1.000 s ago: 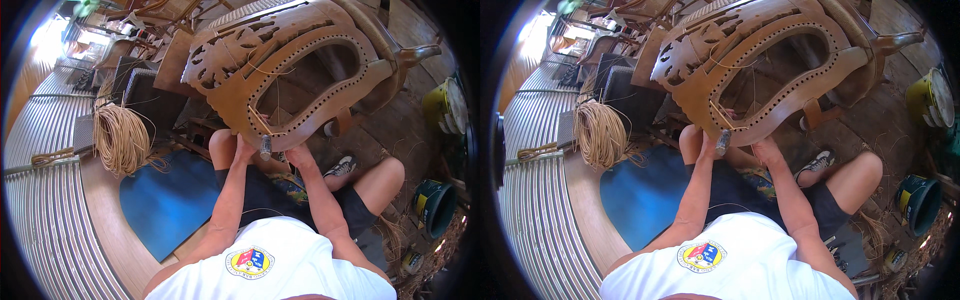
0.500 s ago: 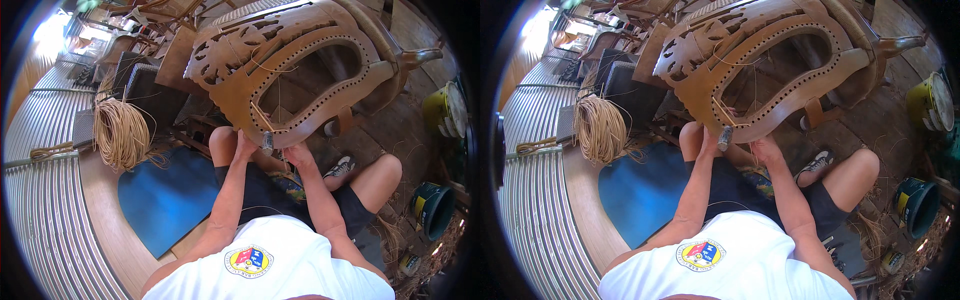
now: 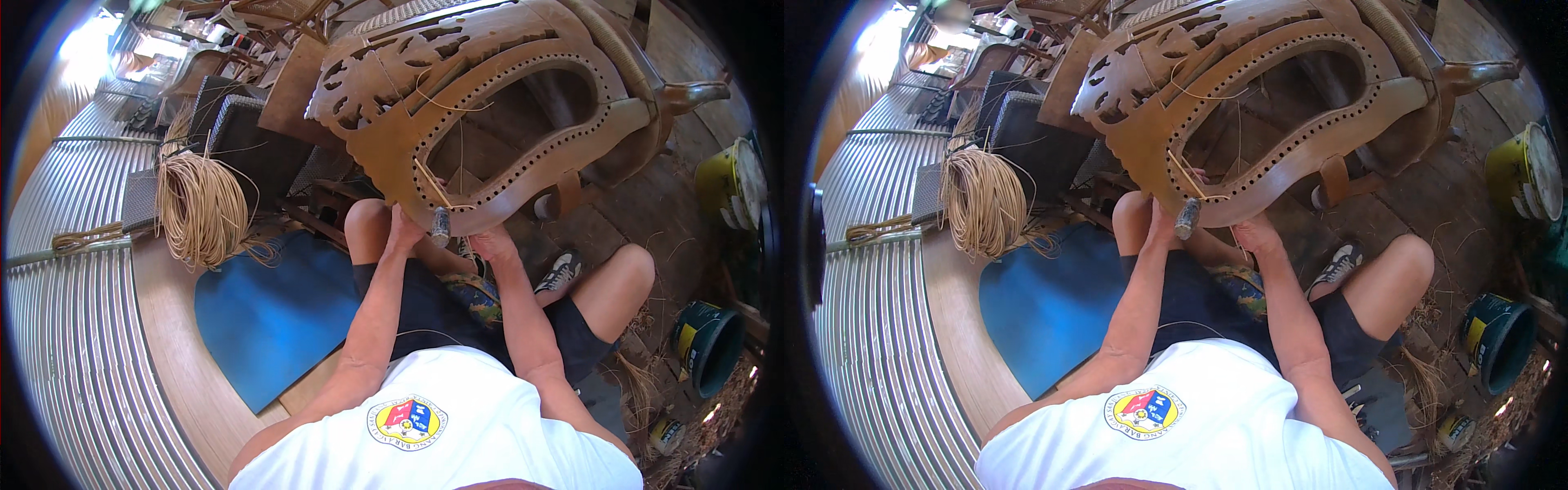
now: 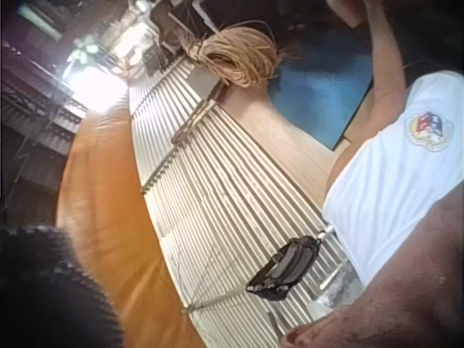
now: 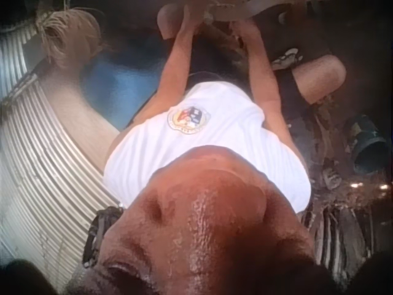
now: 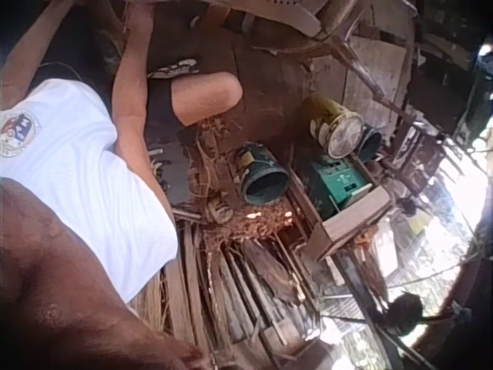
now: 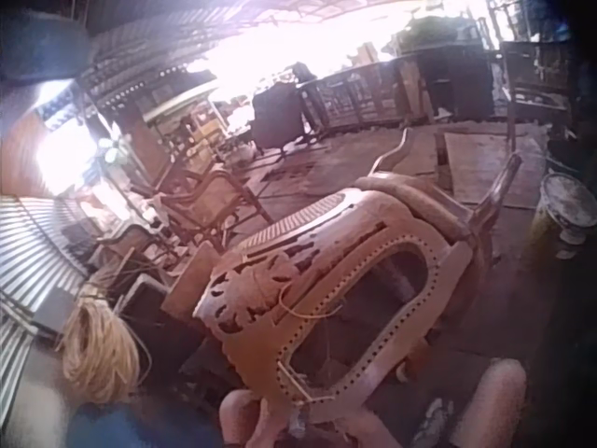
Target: Repairing a wooden chair seat by weaving rattan strands through pre-drilled holes in the frame.
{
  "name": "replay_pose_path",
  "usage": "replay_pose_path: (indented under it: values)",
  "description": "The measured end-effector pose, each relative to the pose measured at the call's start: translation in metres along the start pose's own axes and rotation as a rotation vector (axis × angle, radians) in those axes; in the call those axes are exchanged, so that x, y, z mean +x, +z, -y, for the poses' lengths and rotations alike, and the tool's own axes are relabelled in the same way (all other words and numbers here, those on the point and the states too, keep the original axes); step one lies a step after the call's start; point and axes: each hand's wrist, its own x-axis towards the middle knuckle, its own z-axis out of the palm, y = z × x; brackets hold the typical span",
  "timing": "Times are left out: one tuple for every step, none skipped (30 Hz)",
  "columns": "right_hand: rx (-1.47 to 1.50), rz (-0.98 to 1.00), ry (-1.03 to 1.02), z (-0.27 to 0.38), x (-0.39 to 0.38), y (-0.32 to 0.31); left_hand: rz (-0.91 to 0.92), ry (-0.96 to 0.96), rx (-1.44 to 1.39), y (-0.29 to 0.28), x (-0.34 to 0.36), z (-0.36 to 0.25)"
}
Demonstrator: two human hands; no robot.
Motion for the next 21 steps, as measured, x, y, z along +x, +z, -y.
replay_pose_path:
  values:
    - [0.008, -0.006, -0.003, -0.001, 0.001, -0.001, 0.020, 0.022, 0.022, -0.001, 0.001, 0.002]
    - [0.011, 0.006, 0.003, -0.002, 0.002, -0.003, 0.040, 0.045, 0.044, -0.001, 0.002, 0.003]
    - [0.036, 0.003, -0.028, -0.003, 0.002, -0.004, 0.043, 0.014, 0.035, -0.002, 0.002, 0.004]
    - [0.058, 0.010, -0.078, -0.005, 0.003, -0.006, 0.054, -0.030, 0.047, -0.002, 0.002, 0.005]
    - [0.063, 0.002, -0.057, -0.005, 0.004, -0.008, 0.044, -0.018, 0.028, -0.002, 0.001, 0.004]
    - [0.050, 0.027, -0.043, -0.006, 0.005, -0.011, 0.045, -0.004, -0.031, -0.001, 0.001, 0.003]
    - [0.031, 0.063, -0.053, -0.006, 0.005, -0.013, 0.051, 0.002, -0.080, -0.001, 0.000, 0.001]
    - [0.036, 0.052, -0.030, -0.004, 0.004, -0.016, 0.047, 0.013, -0.091, 0.000, 0.000, -0.001]
    - [0.074, 0.048, 0.050, -0.002, 0.002, -0.018, 0.048, -0.070, -0.182, 0.001, -0.001, -0.004]
    - [0.078, -0.025, 0.138, 0.000, 0.001, -0.019, 0.048, -0.151, -0.274, 0.002, -0.001, -0.007]
    - [0.107, 0.055, 0.133, 0.002, -0.001, -0.019, 0.042, -0.143, -0.272, 0.003, -0.001, -0.010]
    - [0.130, 0.139, 0.116, 0.004, -0.002, -0.018, 0.040, -0.133, -0.279, 0.005, -0.001, -0.013]
    - [0.153, 0.227, 0.094, 0.006, -0.004, -0.017, 0.037, -0.134, -0.289, 0.006, -0.002, -0.015]
    - [0.150, 0.231, 0.111, 0.007, -0.004, -0.015, 0.023, -0.118, -0.286, 0.007, -0.001, -0.017]
    - [0.130, 0.221, 0.088, 0.007, -0.004, -0.013, 0.026, -0.107, -0.219, 0.007, -0.002, -0.017]
    - [0.114, 0.228, 0.043, 0.007, -0.003, -0.011, 0.034, -0.091, -0.153, 0.007, -0.002, -0.017]
    - [0.103, 0.217, 0.078, 0.007, -0.002, -0.010, 0.012, -0.095, -0.156, 0.007, -0.001, -0.015]
    - [0.100, 0.166, 0.075, 0.005, -0.001, -0.008, 0.011, -0.030, -0.068, 0.006, 0.000, -0.014]
    - [0.098, 0.115, 0.070, 0.004, 0.001, -0.007, 0.013, -0.010, 0.035, 0.005, 0.001, -0.011]
    - [0.095, 0.121, 0.079, 0.003, 0.003, -0.005, -0.001, 0.033, 0.023, 0.004, 0.000, -0.009]
    - [0.050, 0.134, 0.055, 0.002, 0.004, -0.004, 0.011, 0.013, 0.002, 0.003, -0.001, -0.007]
